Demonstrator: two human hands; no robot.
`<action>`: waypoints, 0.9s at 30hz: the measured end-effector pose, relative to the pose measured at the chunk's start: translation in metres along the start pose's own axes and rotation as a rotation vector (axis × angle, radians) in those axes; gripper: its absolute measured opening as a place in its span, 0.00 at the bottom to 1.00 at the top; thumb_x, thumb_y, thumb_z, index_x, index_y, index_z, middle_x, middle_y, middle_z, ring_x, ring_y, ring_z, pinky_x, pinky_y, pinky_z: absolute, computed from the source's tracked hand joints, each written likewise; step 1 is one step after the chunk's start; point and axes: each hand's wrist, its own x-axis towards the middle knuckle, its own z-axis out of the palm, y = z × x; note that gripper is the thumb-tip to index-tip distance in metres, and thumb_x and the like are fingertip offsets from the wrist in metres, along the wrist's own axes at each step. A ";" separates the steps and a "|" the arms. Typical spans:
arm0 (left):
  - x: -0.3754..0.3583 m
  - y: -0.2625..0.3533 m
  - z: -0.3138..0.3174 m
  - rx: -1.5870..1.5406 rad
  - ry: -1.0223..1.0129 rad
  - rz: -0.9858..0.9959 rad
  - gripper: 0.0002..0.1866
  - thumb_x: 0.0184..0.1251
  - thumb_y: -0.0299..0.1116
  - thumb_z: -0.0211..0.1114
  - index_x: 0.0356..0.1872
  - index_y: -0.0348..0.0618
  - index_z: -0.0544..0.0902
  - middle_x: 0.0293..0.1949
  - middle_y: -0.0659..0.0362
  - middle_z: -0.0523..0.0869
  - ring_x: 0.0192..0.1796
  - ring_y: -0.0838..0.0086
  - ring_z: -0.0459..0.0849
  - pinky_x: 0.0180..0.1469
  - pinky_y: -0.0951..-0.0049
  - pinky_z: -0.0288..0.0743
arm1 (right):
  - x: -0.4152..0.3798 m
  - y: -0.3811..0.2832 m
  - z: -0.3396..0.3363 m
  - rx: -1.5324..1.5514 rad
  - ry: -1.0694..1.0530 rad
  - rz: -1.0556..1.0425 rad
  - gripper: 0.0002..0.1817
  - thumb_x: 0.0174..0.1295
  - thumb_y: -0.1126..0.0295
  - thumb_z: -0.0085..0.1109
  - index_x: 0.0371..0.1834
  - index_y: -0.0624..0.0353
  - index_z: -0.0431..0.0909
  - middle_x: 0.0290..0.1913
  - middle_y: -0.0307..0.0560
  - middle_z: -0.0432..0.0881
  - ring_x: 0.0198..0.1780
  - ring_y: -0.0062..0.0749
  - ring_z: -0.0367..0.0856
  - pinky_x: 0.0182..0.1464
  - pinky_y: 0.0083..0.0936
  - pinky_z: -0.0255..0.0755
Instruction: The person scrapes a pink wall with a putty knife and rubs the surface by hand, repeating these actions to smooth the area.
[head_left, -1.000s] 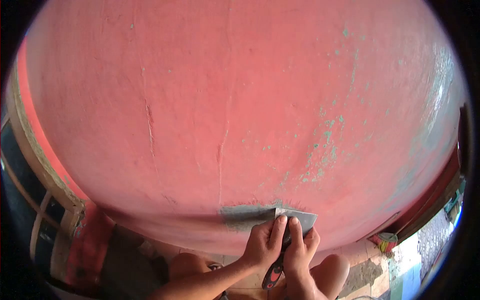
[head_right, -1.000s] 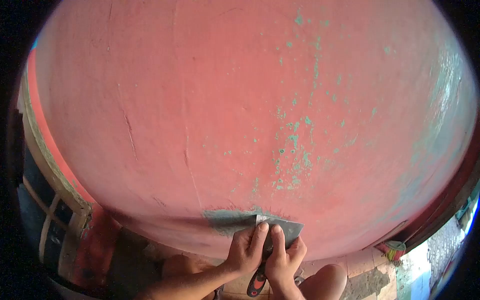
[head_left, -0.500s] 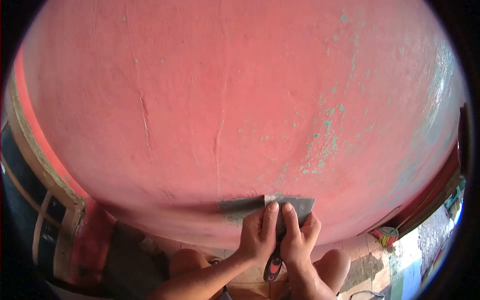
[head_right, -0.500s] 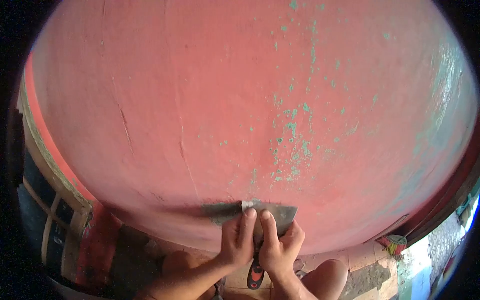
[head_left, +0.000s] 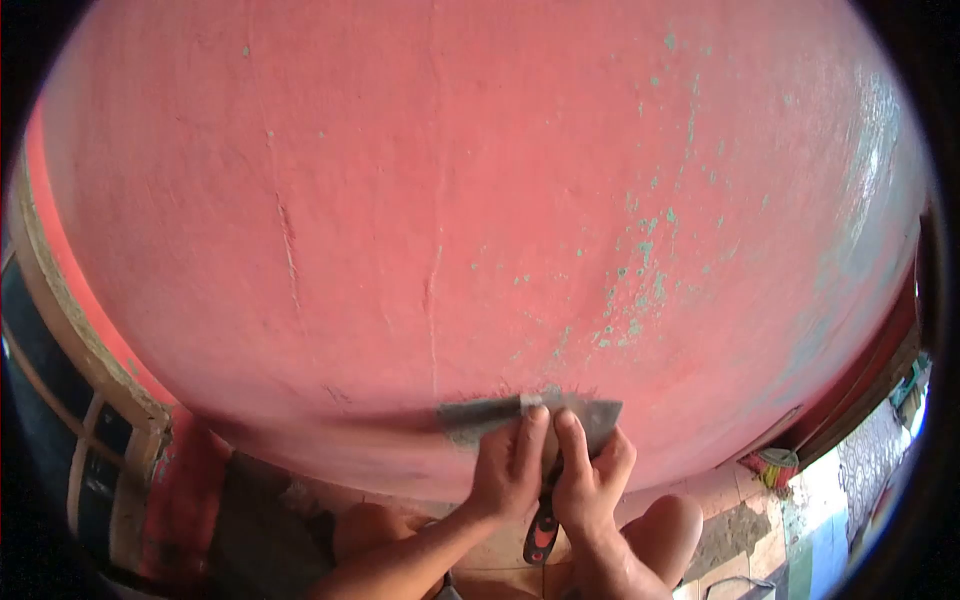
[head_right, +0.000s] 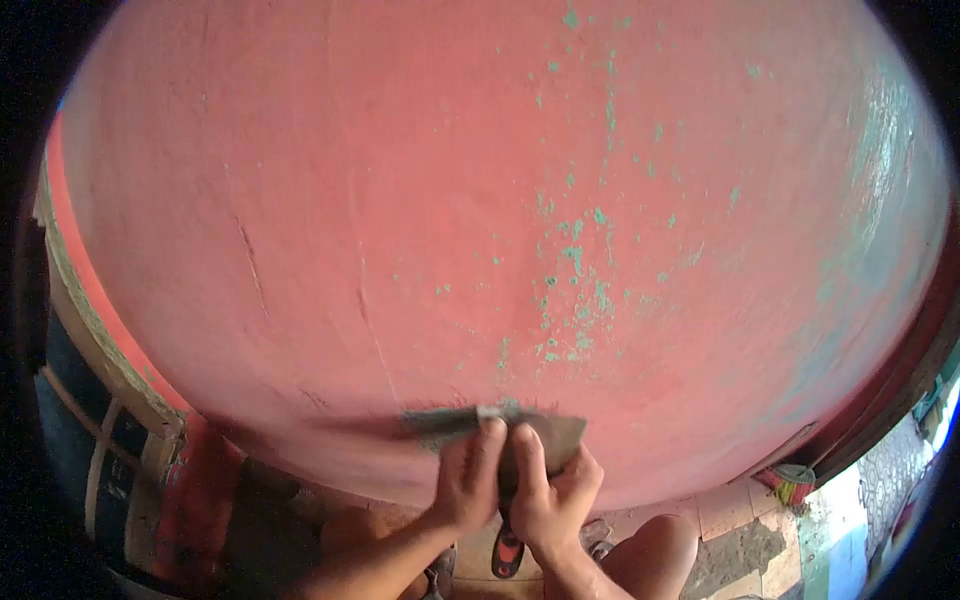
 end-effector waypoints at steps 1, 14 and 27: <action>0.002 0.007 -0.002 -0.022 -0.009 -0.065 0.23 0.84 0.44 0.49 0.27 0.39 0.73 0.21 0.69 0.68 0.30 0.87 0.65 0.28 0.76 0.62 | 0.003 -0.006 0.002 -0.015 -0.035 0.003 0.11 0.69 0.69 0.63 0.38 0.70 0.81 0.30 0.39 0.84 0.34 0.16 0.76 0.35 0.20 0.72; 0.000 -0.004 0.000 0.124 -0.105 0.035 0.20 0.83 0.42 0.51 0.35 0.35 0.80 0.20 0.61 0.75 0.29 0.83 0.71 0.30 0.71 0.69 | -0.012 0.025 -0.007 0.089 0.095 0.075 0.11 0.71 0.70 0.60 0.40 0.70 0.80 0.36 0.39 0.84 0.37 0.17 0.77 0.40 0.19 0.73; 0.000 -0.018 0.029 0.048 -0.094 0.078 0.21 0.83 0.41 0.52 0.33 0.34 0.79 0.20 0.63 0.71 0.28 0.85 0.68 0.27 0.73 0.64 | -0.004 0.018 -0.023 0.068 0.138 0.064 0.11 0.71 0.69 0.60 0.37 0.69 0.80 0.33 0.38 0.83 0.34 0.15 0.76 0.35 0.18 0.71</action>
